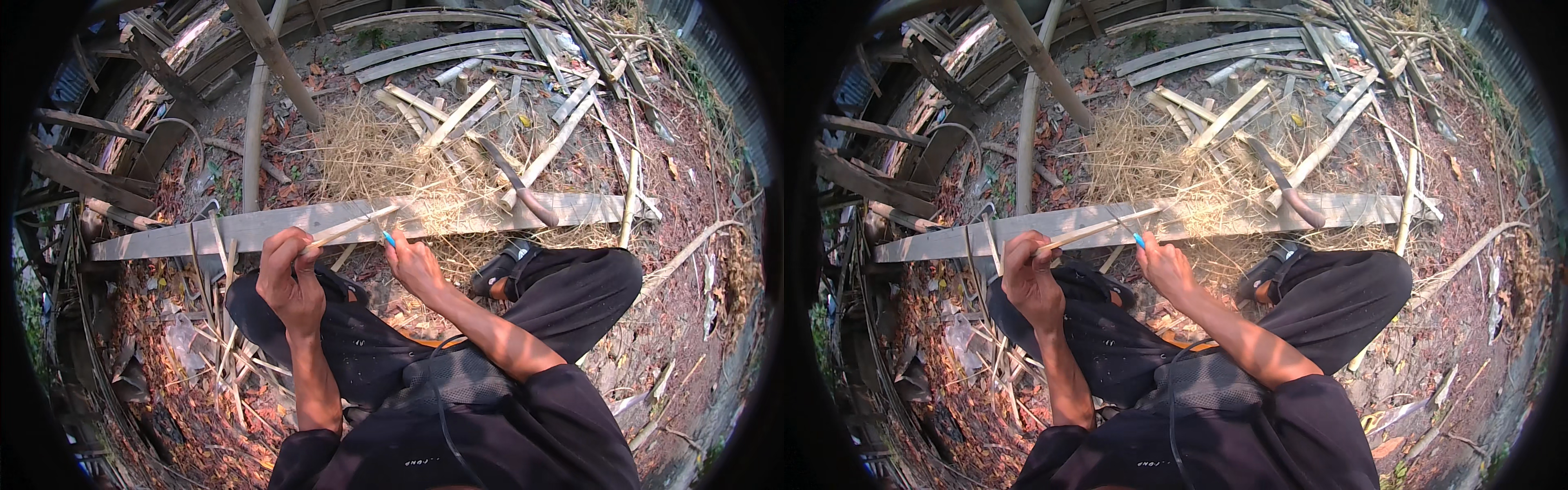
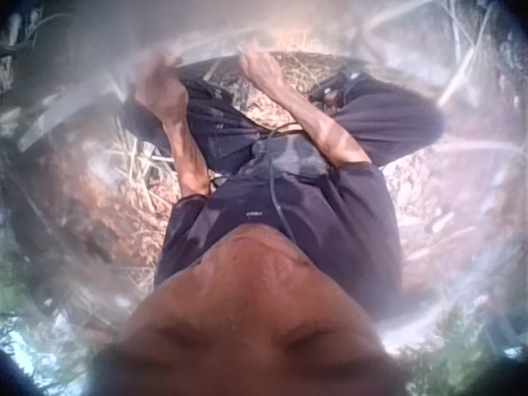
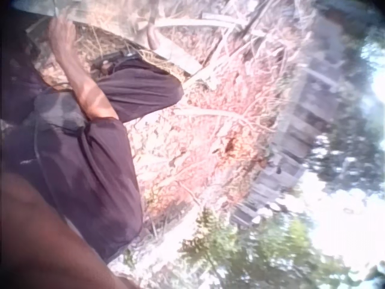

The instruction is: The person sits cross-legged on the ground and uses a blue utility knife to shave thin strips from a piece of bamboo. They hold the bamboo in their left hand and carefully scrape the surface with the knife in their right hand, creating fine shavings that fall onto the ground.

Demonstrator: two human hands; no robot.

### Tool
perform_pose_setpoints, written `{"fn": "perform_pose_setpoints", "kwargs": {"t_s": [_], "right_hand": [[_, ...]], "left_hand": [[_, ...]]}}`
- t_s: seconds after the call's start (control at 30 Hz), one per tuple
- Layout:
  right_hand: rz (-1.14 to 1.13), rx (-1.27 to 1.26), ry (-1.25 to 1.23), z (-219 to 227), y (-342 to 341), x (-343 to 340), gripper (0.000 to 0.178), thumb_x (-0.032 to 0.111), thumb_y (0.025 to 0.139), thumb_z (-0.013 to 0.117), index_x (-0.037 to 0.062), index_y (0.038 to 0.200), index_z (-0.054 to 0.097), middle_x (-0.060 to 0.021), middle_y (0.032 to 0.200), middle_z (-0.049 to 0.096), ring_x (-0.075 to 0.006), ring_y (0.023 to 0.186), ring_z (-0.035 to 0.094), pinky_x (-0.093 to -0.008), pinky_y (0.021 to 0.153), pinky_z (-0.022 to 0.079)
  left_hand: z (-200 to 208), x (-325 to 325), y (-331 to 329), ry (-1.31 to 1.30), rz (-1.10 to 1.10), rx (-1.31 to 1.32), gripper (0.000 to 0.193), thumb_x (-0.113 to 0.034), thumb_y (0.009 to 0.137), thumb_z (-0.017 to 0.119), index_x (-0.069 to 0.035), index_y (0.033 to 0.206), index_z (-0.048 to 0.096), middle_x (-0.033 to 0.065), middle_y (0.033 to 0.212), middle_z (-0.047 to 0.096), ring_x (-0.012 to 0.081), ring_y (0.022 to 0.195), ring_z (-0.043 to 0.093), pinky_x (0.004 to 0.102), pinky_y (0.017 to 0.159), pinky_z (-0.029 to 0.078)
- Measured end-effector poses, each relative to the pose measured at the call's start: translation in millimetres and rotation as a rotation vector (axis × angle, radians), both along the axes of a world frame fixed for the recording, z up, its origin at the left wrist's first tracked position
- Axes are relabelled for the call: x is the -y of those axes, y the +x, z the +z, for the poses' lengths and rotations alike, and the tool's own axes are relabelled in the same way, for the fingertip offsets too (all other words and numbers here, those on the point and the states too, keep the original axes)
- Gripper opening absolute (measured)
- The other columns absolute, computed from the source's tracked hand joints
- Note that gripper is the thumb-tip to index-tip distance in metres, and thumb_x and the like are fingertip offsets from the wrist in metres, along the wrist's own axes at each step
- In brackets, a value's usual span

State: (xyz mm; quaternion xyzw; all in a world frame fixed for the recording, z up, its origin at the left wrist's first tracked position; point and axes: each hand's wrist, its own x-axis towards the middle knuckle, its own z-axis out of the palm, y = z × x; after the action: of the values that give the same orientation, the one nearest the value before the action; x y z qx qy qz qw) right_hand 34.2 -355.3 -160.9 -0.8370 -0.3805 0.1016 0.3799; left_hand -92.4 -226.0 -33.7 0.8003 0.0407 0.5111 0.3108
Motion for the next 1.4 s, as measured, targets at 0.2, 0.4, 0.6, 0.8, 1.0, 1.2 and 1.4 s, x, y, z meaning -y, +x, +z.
{"fn": "perform_pose_setpoints", "kwargs": {"t_s": [0.2,0.4,0.6,0.8,1.0,1.2,1.4], "right_hand": [[-0.081,0.032,-0.008,-36.1,18.6,1.8,0.022,0.025,0.098,0.050,0.0036,0.104,0.048,-0.0271,0.070,0.063,-0.0492,0.071,0.064,-0.0576,0.062,0.052],[-0.019,0.005,-0.077,-69.0,53.3,-15.3,0.028,0.027,0.099,0.047,-0.0001,0.102,0.051,-0.0304,0.079,0.064,-0.0489,0.078,0.064,-0.0563,0.069,0.053],[-0.109,-0.025,-0.273,-120.5,68.6,-41.9,0.028,0.026,0.099,0.046,0.0009,0.102,0.057,-0.0229,0.091,0.068,-0.0421,0.088,0.067,-0.0508,0.078,0.055],[-0.153,0.039,-0.328,-146.1,75.6,-14.6,0.035,0.028,0.099,0.046,-0.0014,0.095,0.063,-0.0231,0.087,0.068,-0.0415,0.084,0.068,-0.0492,0.078,0.055],[-0.051,-0.314,0.090,38.9,34.6,-10.3,0.032,0.029,0.103,0.044,-0.0026,0.102,0.050,-0.0287,0.073,0.061,-0.0488,0.074,0.061,-0.0548,0.067,0.045],[0.173,-0.125,0.349,137.2,-45.5,25.9,0.015,0.015,0.099,0.053,0.0009,0.099,0.047,-0.0228,0.066,0.059,-0.0436,0.062,0.060,-0.0500,0.055,0.046],[0.161,0.010,0.329,114.5,-46.8,21.0,0.015,0.012,0.096,0.057,0.0015,0.097,0.046,-0.0206,0.065,0.060,-0.0428,0.057,0.060,-0.0499,0.049,0.047]], "left_hand": [[7.5,11.2,9.0,0.107,-0.060,-0.005,0.011,0.005,0.093,0.060,0.002,0.103,0.057,0.0139,0.096,0.060,0.0151,0.078,0.059,0.0276,0.067,0.054],[13.4,16.9,20.4,0.071,-0.044,0.025,0.015,0.008,0.085,0.064,0.001,0.097,0.060,0.0122,0.089,0.064,0.0228,0.078,0.063,0.0308,0.069,0.052],[7.7,7.8,8.5,0.084,-0.057,0.008,0.009,0.006,0.094,0.057,0.002,0.101,0.056,0.0120,0.093,0.060,0.0157,0.075,0.058,0.0257,0.067,0.051],[-1.3,-9.9,-7.7,-0.224,-0.045,0.080,0.009,-0.001,0.094,0.062,0.002,0.101,0.059,0.0121,0.091,0.063,0.0140,0.077,0.061,0.0249,0.068,0.051],[4.1,-0.3,-3.4,-0.169,-0.046,0.088,0.013,0.000,0.092,0.063,0.002,0.105,0.058,0.0128,0.102,0.059,0.0159,0.087,0.061,0.0262,0.070,0.058],[5.3,-1.8,-1.9,-0.082,-0.077,0.029,0.014,-0.003,0.097,0.056,0.001,0.111,0.055,0.0146,0.110,0.054,0.0185,0.093,0.060,0.0306,0.072,0.061],[1.0,3.3,0.7,0.090,0.005,-0.020,0.013,-0.001,0.098,0.054,0.001,0.111,0.054,0.0148,0.109,0.054,0.0179,0.089,0.060,0.0297,0.071,0.061]]}}
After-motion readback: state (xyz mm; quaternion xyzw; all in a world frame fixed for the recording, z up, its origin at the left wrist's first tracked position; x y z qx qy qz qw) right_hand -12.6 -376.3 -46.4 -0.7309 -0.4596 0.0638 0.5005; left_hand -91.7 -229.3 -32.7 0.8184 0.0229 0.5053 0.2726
